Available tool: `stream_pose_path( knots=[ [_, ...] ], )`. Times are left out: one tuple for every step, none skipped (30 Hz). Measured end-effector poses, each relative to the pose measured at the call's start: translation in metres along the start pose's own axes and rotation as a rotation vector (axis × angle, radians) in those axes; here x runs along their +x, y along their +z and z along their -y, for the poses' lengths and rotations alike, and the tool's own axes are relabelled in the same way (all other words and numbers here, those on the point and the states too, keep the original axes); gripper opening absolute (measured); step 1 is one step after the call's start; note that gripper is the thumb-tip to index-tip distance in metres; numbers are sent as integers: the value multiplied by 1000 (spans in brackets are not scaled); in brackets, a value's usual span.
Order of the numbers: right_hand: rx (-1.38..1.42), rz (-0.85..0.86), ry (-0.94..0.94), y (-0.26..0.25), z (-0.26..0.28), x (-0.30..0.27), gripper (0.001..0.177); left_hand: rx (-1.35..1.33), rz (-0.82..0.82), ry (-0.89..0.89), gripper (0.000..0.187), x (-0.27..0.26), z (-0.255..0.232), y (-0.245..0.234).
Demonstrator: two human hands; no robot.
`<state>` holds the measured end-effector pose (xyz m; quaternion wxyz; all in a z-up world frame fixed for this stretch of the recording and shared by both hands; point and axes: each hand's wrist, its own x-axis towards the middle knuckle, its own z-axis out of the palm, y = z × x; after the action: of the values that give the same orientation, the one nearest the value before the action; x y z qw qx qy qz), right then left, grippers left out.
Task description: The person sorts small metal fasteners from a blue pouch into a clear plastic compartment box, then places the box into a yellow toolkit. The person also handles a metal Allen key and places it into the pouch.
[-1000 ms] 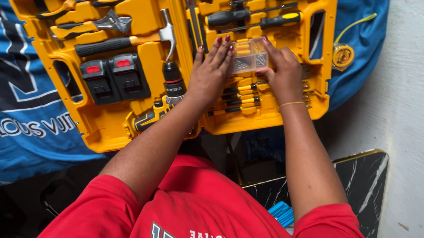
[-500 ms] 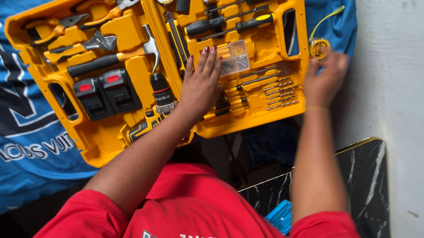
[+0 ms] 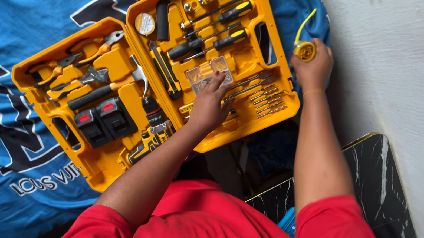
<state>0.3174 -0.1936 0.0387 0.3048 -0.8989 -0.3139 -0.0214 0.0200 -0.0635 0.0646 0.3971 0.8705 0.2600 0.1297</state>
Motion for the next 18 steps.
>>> stream_pose_path(
  knots=[
    [86, -36, -38, -6, 14, -6, 59, -81, -6, -53, 35, 4, -3, -2],
    [173, -67, -79, -12, 27, -15, 59, -163, -14, -110, 33, 7, -7, -2],
    [260, -98, -120, -18, 40, -23, 60, -169, -38, -107, 31, 11, -9, -1],
    [249, -95, -70, -23, 52, -31, 52, -173, -62, -105, 30, 15, -10, -1],
    [238, -92, -19, -27, 63, -37, 46, -178, -87, -102, 29, 18, -11, 1],
    [227, -89, 31, -29, 72, -39, 41, -193, -92, -100, 29, 21, -10, 3],
    [229, -31, -27, -27, 81, -38, 39, -209, -97, -98, 30, 24, -9, 6],
    [229, 27, -84, -27, 87, -38, 40, -227, -99, -96, 31, 26, -8, 11],
    [228, 85, -141, -26, 93, -38, 43, -231, -109, -79, 33, 29, -7, 17],
    [266, 94, -101, -23, 97, -35, 44, -237, -119, -61, 34, 34, -5, 23],
    [304, 105, -61, -21, 99, -30, 44, -243, -129, -42, 36, 39, -4, 30],
    [342, 119, -21, -18, 101, -25, 45, -263, -136, -52, 38, 45, -3, 37],
    [340, 126, -84, -15, 103, -21, 44, -284, -143, -62, 39, 52, -2, 44],
    [335, 133, -140, -14, 103, -21, 44, -307, -144, -71, 40, 55, -3, 52],
    [329, 140, -197, -14, 102, -22, 43, -373, -98, -130, 46, 56, -5, 60],
    [342, 164, -179, -13, 103, -23, 43, -437, -56, -186, 52, 59, -8, 67],
    [354, 187, -162, -12, 104, -25, 42, -500, -13, -242, 58, 63, -11, 72],
    [367, 212, -144, -12, 104, -26, 41, -642, -27, -234, 63, 68, -14, 77]
  ],
)
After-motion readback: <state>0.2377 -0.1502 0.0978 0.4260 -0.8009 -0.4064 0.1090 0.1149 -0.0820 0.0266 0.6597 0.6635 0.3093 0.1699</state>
